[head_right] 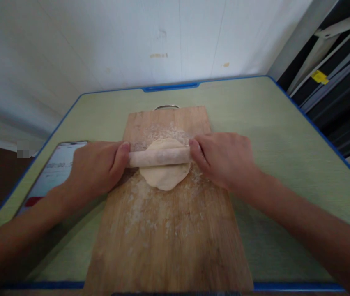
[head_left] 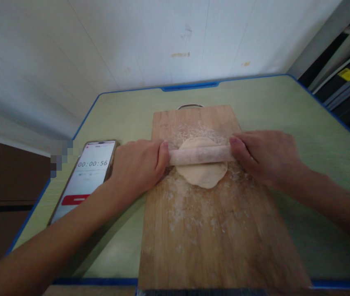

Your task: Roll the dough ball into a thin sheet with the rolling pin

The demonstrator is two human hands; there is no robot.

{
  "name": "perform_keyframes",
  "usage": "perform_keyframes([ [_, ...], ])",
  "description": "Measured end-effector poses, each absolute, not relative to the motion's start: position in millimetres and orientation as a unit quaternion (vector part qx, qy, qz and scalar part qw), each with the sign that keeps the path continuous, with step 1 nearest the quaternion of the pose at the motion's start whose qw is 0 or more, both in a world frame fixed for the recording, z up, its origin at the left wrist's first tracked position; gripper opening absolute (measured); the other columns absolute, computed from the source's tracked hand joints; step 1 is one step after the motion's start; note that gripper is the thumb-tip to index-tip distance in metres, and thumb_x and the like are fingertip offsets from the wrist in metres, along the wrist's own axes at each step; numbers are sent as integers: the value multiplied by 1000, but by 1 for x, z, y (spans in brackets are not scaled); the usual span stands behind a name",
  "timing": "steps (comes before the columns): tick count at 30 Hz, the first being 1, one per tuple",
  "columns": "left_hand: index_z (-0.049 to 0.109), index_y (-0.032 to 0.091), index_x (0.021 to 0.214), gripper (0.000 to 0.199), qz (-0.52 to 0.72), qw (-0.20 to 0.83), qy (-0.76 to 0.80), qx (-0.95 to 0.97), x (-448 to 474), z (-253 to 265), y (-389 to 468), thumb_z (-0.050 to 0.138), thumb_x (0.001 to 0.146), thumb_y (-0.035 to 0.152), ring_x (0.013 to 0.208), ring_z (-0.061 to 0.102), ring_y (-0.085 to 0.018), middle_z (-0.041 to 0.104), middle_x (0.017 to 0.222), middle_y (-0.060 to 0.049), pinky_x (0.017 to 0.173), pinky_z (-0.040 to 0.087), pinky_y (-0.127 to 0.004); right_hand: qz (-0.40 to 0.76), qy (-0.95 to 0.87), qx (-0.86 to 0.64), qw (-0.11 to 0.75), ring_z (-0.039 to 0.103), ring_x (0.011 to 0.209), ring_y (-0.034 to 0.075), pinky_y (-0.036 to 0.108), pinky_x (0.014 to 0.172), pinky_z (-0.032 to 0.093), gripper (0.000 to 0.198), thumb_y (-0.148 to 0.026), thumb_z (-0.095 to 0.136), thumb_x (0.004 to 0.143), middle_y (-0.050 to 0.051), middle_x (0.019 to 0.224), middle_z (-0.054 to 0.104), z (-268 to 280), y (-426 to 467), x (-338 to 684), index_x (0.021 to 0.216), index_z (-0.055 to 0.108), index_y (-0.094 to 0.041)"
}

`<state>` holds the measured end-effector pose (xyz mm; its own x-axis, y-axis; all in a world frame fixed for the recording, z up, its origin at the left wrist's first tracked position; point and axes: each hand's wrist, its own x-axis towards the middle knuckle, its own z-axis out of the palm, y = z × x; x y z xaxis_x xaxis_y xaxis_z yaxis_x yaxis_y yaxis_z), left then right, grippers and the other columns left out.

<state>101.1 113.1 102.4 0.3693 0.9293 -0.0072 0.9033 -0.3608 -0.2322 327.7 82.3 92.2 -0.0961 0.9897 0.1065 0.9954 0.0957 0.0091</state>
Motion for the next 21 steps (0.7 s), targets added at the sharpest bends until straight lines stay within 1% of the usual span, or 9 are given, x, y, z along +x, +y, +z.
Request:
perform_keyframes([
  [2, 68, 18, 78, 61, 80, 92, -554, -823, 102, 103, 115, 13, 96, 35, 62, 63, -25, 67, 69, -11, 50, 32, -33, -34, -734, -678, 13, 41, 49, 18, 31, 49, 17, 49, -41, 20, 90, 7, 55, 49, 93, 85, 329, 56, 49, -22],
  [4, 69, 17, 81, 61, 74, 91, -550, -827, 102, 103, 115, 13, 96, 35, 64, 64, -27, 68, 72, -12, 52, 34, -34, -33, -748, -663, 23, 42, 50, 18, 31, 49, 19, 48, -40, 19, 92, 6, 56, 49, 93, 85, 332, 58, 49, -23],
  [6, 68, 18, 87, 59, 59, 89, -547, -830, 102, 104, 112, 13, 97, 35, 65, 64, -27, 69, 74, -12, 53, 36, -35, -36, -776, -628, 53, 45, 56, 19, 32, 51, 24, 45, -38, 19, 94, 5, 61, 51, 91, 83, 337, 64, 49, -23],
  [9, 65, 19, 91, 52, 43, 78, -531, -843, 99, 104, 106, 15, 97, 34, 66, 63, -24, 68, 77, -10, 54, 37, -33, -58, -811, -570, 122, 46, 65, 20, 33, 59, 34, 38, -37, 19, 95, 6, 70, 51, 85, 77, 345, 73, 48, -23],
  [12, 61, 18, 89, 45, 19, 59, -504, -862, 96, 105, 103, 19, 97, 31, 71, 62, -23, 65, 84, -11, 56, 39, -32, -80, -815, -552, 158, 45, 69, 22, 35, 63, 37, 33, -37, 22, 95, 7, 75, 49, 82, 74, 349, 77, 46, -23],
  [14, 59, 17, 90, 41, 4, 60, -498, -865, 95, 104, 104, 20, 97, 30, 74, 62, -23, 63, 88, -12, 59, 41, -32, -88, -807, -562, 159, 45, 70, 23, 36, 65, 37, 31, -34, 22, 94, 8, 75, 48, 81, 75, 347, 76, 44, -24],
  [17, 58, 16, 91, 42, 8, 74, -511, -856, 95, 103, 108, 19, 96, 29, 73, 62, -24, 63, 84, -12, 58, 40, -33, -86, -795, -579, 160, 44, 66, 22, 36, 63, 34, 30, -30, 20, 93, 7, 70, 46, 83, 82, 343, 71, 41, -26],
  [21, 60, 18, 80, 48, 37, 58, -523, -850, 99, 104, 115, 16, 97, 30, 67, 61, -23, 64, 72, -9, 59, 39, -34, -48, -767, -630, 112, 37, 54, 18, 34, 54, 25, 29, -32, 24, 89, 3, 61, 42, 87, 92, 339, 61, 32, -27],
])
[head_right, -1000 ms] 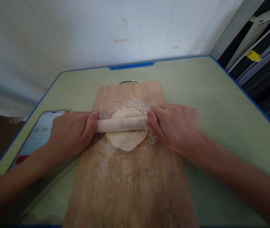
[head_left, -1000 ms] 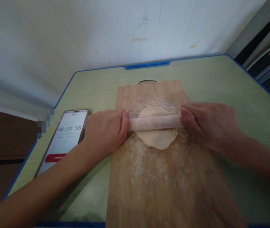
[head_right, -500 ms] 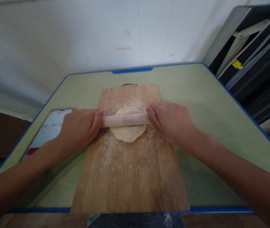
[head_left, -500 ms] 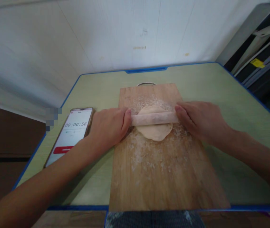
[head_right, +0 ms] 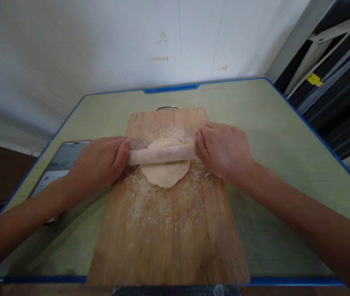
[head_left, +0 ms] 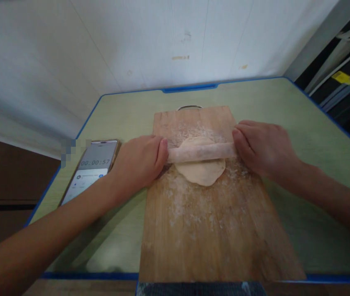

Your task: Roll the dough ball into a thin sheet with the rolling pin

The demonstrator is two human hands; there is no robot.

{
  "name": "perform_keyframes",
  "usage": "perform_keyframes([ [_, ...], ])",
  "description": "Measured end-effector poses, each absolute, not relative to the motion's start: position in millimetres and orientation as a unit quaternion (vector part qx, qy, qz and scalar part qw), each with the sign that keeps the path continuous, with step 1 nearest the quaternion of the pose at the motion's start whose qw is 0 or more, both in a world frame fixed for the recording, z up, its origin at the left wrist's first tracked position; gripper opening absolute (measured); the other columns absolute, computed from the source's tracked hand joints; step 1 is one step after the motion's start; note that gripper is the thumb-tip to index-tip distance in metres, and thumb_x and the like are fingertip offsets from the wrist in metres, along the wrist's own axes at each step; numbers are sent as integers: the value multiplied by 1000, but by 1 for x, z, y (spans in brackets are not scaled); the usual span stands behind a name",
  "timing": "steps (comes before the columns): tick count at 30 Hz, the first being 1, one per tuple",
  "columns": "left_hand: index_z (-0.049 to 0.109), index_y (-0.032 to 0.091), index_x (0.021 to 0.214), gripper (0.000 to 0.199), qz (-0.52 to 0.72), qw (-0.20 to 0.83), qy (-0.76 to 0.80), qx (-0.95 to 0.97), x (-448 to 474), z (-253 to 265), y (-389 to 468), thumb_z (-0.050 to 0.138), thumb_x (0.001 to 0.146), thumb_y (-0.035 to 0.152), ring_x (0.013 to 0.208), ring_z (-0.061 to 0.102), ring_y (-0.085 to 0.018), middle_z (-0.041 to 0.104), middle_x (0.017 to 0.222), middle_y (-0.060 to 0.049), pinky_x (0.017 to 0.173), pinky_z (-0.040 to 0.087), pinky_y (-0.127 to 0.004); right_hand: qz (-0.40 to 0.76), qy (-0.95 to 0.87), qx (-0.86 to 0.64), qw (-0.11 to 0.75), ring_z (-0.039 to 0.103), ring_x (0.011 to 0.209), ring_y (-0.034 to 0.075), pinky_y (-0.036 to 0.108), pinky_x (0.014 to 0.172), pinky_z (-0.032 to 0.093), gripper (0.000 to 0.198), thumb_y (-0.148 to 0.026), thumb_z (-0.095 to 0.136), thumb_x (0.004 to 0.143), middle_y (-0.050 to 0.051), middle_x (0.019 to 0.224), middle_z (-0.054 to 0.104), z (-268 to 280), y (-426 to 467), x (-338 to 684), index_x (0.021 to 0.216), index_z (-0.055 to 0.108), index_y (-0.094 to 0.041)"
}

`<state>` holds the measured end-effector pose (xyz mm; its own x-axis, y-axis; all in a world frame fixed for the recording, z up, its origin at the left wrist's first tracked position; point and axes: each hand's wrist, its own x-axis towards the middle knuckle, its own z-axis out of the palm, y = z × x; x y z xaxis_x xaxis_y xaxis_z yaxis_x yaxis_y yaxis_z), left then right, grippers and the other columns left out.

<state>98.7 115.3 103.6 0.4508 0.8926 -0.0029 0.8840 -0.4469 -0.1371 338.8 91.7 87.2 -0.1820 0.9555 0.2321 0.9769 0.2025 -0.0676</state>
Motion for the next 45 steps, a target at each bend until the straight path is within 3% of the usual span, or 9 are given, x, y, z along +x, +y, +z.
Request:
perform_keyframes([
  [13, 59, 17, 82, 47, 6, 20, -516, -857, 99, 99, 115, 16, 97, 29, 64, 59, -22, 61, 72, -7, 58, 43, -33, -113, -773, -591, 201, 40, 50, 18, 31, 52, 23, 27, -34, 25, 90, 1, 56, 39, 74, 86, 341, 64, 23, -28],
  [19, 54, 15, 103, 37, -178, 60, -500, -845, 60, 109, 94, 25, 97, 36, 97, 59, -25, 58, 106, -14, 85, 51, -42, -54, -787, -588, 180, 43, 50, 20, 31, 52, 25, 27, -35, 25, 89, 1, 56, 42, 74, 88, 345, 63, 26, -28],
  [21, 47, 16, 119, 36, -190, 79, -538, -817, 34, 106, 80, 30, 96, 37, 114, 55, -29, 55, 121, -17, 98, 47, -46, -46, -787, -588, 180, 45, 52, 20, 31, 53, 27, 27, -35, 25, 90, 1, 57, 44, 74, 88, 345, 64, 27, -28],
  [24, 25, 17, 141, 50, -124, 93, -600, -785, 2, 93, 64, 30, 97, 41, 137, 35, -39, 44, 144, -20, 108, 28, -67, -46, -791, -585, 174, 46, 54, 20, 31, 54, 28, 26, -34, 25, 90, 2, 58, 45, 73, 87, 346, 64, 27, -28],
  [27, 3, 19, 147, 59, -71, 46, -631, -771, -10, 80, 57, 26, 98, 42, 141, 29, -40, 45, 145, -20, 107, 14, -76, -45, -791, -586, 168, 46, 55, 20, 32, 55, 28, 26, -33, 25, 90, 1, 58, 43, 73, 86, 346, 64, 26, -29],
  [30, -8, 21, 147, 67, -60, 22, -644, -762, -9, 75, 54, 29, 97, 44, 142, 28, -39, 40, 149, -20, 107, 14, -76, -40, -789, -591, 164, 45, 56, 20, 32, 55, 28, 26, -34, 25, 91, 1, 59, 42, 73, 85, 346, 65, 25, -29],
  [36, -3, 7, 148, 82, -95, 77, -622, -774, -18, 66, 57, 41, 92, 48, 140, 27, -46, 22, 151, -33, 105, 37, -63, -25, -784, -599, 162, 43, 55, 19, 32, 55, 27, 26, -33, 26, 90, 0, 60, 41, 74, 84, 346, 65, 26, -29],
  [41, -3, 12, 148, 75, -132, 77, -596, -788, -32, 56, 80, 38, 94, 42, 144, 21, -40, 21, 152, -30, 107, 38, -59, -10, -785, -598, 160, 42, 56, 19, 32, 55, 27, 26, -33, 26, 90, 1, 60, 41, 77, 84, 345, 64, 26, -28],
  [45, 9, 10, 146, 73, -134, 72, -590, -793, -32, 61, 107, 44, 90, 42, 143, 24, -41, 28, 149, -29, 109, 34, -61, -12, -787, -595, 163, 42, 56, 18, 32, 56, 28, 28, -33, 26, 92, 1, 60, 40, 75, 84, 346, 64, 26, -28],
])
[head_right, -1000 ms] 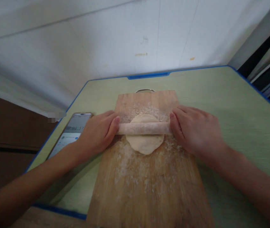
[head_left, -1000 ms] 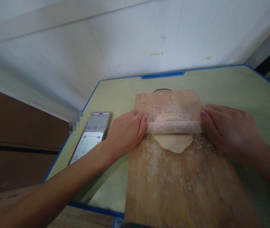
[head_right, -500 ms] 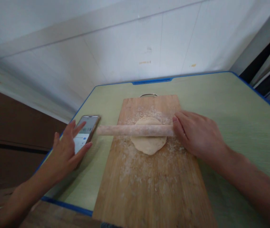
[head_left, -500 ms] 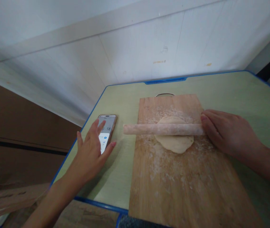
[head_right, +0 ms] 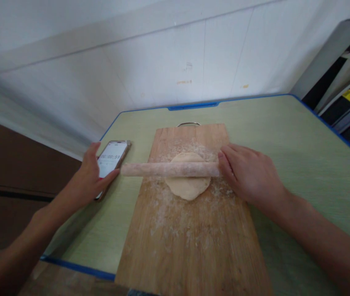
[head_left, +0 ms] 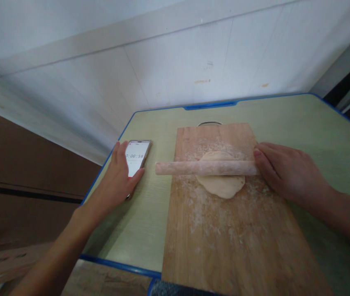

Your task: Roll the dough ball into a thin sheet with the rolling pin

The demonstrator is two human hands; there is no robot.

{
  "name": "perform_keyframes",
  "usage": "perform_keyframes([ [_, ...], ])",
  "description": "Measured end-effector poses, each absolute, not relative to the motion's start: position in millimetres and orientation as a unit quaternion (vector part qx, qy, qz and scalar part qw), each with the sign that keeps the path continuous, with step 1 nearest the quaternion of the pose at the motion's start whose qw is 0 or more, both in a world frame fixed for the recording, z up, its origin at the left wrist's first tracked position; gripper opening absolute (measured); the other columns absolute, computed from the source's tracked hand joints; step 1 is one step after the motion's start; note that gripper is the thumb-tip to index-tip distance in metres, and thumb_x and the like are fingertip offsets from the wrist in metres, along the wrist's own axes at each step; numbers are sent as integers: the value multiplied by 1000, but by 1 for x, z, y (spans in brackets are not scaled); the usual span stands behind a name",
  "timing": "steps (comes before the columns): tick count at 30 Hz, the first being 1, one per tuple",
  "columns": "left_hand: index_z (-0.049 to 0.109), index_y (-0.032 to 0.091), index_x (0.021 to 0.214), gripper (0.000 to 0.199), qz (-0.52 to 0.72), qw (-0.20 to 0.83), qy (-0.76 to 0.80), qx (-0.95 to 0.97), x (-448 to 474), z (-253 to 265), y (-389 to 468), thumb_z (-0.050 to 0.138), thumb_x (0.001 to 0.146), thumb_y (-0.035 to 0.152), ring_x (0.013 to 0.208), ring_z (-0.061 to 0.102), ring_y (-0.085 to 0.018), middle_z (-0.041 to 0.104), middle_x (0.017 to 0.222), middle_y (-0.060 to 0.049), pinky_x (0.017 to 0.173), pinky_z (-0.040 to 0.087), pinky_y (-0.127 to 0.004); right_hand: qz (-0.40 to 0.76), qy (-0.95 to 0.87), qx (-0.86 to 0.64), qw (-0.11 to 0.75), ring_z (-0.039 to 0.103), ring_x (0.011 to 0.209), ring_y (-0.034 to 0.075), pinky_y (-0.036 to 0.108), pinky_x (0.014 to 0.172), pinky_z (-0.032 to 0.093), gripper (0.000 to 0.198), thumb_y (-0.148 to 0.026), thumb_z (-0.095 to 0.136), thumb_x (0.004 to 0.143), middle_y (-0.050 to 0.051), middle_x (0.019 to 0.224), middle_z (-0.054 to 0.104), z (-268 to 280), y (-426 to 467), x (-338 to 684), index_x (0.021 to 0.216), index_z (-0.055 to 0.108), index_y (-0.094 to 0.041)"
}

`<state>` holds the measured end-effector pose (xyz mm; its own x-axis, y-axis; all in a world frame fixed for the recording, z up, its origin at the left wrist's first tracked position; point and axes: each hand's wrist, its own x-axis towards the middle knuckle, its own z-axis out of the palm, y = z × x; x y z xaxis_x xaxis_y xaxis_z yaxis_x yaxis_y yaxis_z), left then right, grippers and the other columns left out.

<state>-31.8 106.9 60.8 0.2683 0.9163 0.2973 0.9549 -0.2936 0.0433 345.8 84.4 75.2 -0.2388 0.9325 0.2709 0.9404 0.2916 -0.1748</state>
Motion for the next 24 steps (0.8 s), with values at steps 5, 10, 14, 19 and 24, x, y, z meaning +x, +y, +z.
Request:
perform_keyframes([
  [5, 43, 12, 128, 43, -168, 99, -556, -808, 12, 90, 110, 38, 92, 34, 133, 41, -36, 46, 138, -21, 108, 37, -55, -22, -791, -587, 172, 43, 57, 19, 33, 55, 28, 29, -36, 24, 93, 1, 60, 42, 74, 85, 346, 65, 26, -28],
  [10, 57, 17, 85, 33, -115, 77, -492, -859, 59, 112, 98, 24, 86, 12, 81, 62, -25, 63, 87, -10, 70, 51, -39, -97, -809, -562, 144, 48, 63, 22, 34, 54, 27, 29, -33, 26, 93, 5, 62, 47, 82, 80, 344, 64, 30, -28],
  [14, 56, 18, 78, 35, -39, 91, -454, -885, 79, 113, 100, 25, 92, 26, 71, 58, -25, 61, 75, -8, 63, 45, -38, -133, -809, -564, 102, 53, 67, 23, 33, 53, 27, 32, -29, 27, 92, 7, 65, 54, 87, 74, 341, 65, 45, -25],
  [19, 59, 18, 78, 42, -1, 98, -472, -876, 97, 103, 108, 22, 95, 29, 68, 60, -24, 63, 71, -9, 60, 42, -36, -117, -788, -599, 80, 51, 62, 20, 31, 52, 23, 35, -31, 27, 87, 7, 62, 53, 93, 81, 336, 62, 50, -23],
  [24, 58, 20, 66, 53, -1, 87, -495, -865, 99, 100, 119, 15, 96, 30, 56, 58, -23, 62, 60, -8, 50, 31, -33, -3, -769, -640, 6, 38, 49, 16, 32, 52, 19, 34, -33, 25, 83, 5, 52, 46, 97, 95, 335, 52, 34, -25],
])
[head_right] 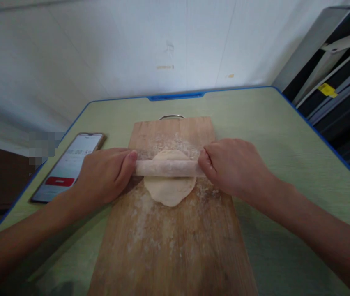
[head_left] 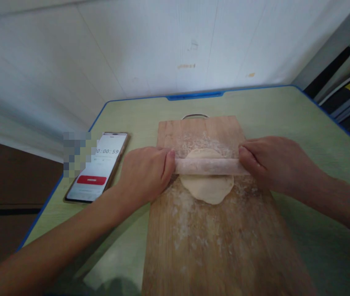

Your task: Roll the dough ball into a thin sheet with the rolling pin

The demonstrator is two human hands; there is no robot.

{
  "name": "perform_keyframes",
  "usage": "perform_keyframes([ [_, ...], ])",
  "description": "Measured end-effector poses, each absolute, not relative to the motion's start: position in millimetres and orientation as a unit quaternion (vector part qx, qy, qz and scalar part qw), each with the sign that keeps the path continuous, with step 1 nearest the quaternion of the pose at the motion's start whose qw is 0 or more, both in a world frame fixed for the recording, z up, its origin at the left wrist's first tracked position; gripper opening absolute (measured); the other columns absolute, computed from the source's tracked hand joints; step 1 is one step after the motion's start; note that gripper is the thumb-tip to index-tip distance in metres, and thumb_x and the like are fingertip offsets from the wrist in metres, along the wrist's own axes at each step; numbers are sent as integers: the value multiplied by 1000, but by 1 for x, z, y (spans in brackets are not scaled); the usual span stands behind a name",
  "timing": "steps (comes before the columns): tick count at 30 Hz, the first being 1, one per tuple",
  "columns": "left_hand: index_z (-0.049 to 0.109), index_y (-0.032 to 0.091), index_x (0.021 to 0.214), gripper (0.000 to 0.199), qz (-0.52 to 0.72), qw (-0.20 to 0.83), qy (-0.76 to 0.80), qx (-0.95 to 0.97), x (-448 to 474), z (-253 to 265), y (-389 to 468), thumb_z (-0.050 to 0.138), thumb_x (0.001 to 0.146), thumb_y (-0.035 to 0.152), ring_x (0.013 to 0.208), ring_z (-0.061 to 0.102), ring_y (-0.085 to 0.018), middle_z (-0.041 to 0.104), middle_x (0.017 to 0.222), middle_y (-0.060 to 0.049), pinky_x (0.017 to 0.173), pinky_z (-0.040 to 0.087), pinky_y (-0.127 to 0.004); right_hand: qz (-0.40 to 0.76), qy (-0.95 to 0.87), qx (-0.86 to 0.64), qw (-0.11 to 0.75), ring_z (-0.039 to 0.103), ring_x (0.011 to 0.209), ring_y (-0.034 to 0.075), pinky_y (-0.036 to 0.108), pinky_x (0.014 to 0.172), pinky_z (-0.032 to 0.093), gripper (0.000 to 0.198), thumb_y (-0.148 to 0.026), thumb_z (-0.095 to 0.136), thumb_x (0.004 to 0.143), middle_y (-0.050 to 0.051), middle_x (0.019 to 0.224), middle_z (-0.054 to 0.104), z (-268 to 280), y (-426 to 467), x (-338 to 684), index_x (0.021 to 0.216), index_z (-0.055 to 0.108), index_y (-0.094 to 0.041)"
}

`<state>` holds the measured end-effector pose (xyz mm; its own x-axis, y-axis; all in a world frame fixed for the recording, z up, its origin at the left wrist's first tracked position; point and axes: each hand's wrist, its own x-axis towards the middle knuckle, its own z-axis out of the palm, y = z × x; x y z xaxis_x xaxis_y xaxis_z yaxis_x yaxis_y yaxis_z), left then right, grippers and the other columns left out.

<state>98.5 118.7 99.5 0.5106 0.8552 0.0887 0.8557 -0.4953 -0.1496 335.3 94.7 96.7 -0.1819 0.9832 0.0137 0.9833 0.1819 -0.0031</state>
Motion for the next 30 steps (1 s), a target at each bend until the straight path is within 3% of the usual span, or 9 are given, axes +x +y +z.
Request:
perform_keyframes([
  [6, 58, 19, 69, 49, -40, 101, -462, -880, 94, 99, 117, 17, 95, 29, 53, 54, -19, 59, 58, -5, 49, 30, -30, -90, -776, -617, 96, 47, 54, 18, 31, 51, 20, 38, -33, 23, 85, 8, 59, 55, 91, 90, 334, 57, 46, -22],
  [11, 53, 21, 58, 54, -10, 106, -489, -866, 95, 99, 120, 17, 96, 32, 44, 45, -16, 50, 49, -4, 45, 18, -30, -25, -770, -636, 51, 36, 45, 15, 31, 49, 20, 36, -34, 26, 82, 6, 48, 48, 92, 92, 334, 48, 34, -24],
  [15, 56, 21, 68, 49, -39, 89, -472, -876, 95, 98, 118, 16, 95, 31, 48, 48, -16, 54, 54, -3, 45, 22, -29, -64, -770, -628, 92, 43, 53, 17, 31, 51, 21, 34, -34, 23, 82, 8, 57, 52, 94, 92, 334, 55, 42, -23],
  [20, 53, 21, 59, 53, -2, 104, -500, -860, 95, 99, 119, 17, 95, 33, 44, 44, -16, 50, 51, -3, 46, 18, -30, 43, -750, -660, 10, 32, 50, 15, 32, 53, 18, 32, -36, 23, 80, 4, 52, 38, 96, 96, 334, 52, 30, -24],
  [25, 59, 20, 70, 50, -28, 94, -489, -866, 95, 97, 115, 16, 95, 31, 48, 49, -17, 56, 56, -4, 45, 23, -29, -21, -743, -666, 69, 29, 53, 15, 31, 54, 18, 27, -36, 21, 80, 3, 57, 38, 95, 92, 333, 56, 27, -25],
  [30, 57, 20, 65, 53, 14, 71, -498, -864, 96, 101, 121, 15, 95, 31, 53, 52, -20, 58, 59, -6, 49, 29, -31, 0, -753, -657, 42, 26, 48, 14, 32, 51, 18, 32, -35, 26, 81, 3, 51, 36, 94, 97, 336, 51, 25, -25],
])
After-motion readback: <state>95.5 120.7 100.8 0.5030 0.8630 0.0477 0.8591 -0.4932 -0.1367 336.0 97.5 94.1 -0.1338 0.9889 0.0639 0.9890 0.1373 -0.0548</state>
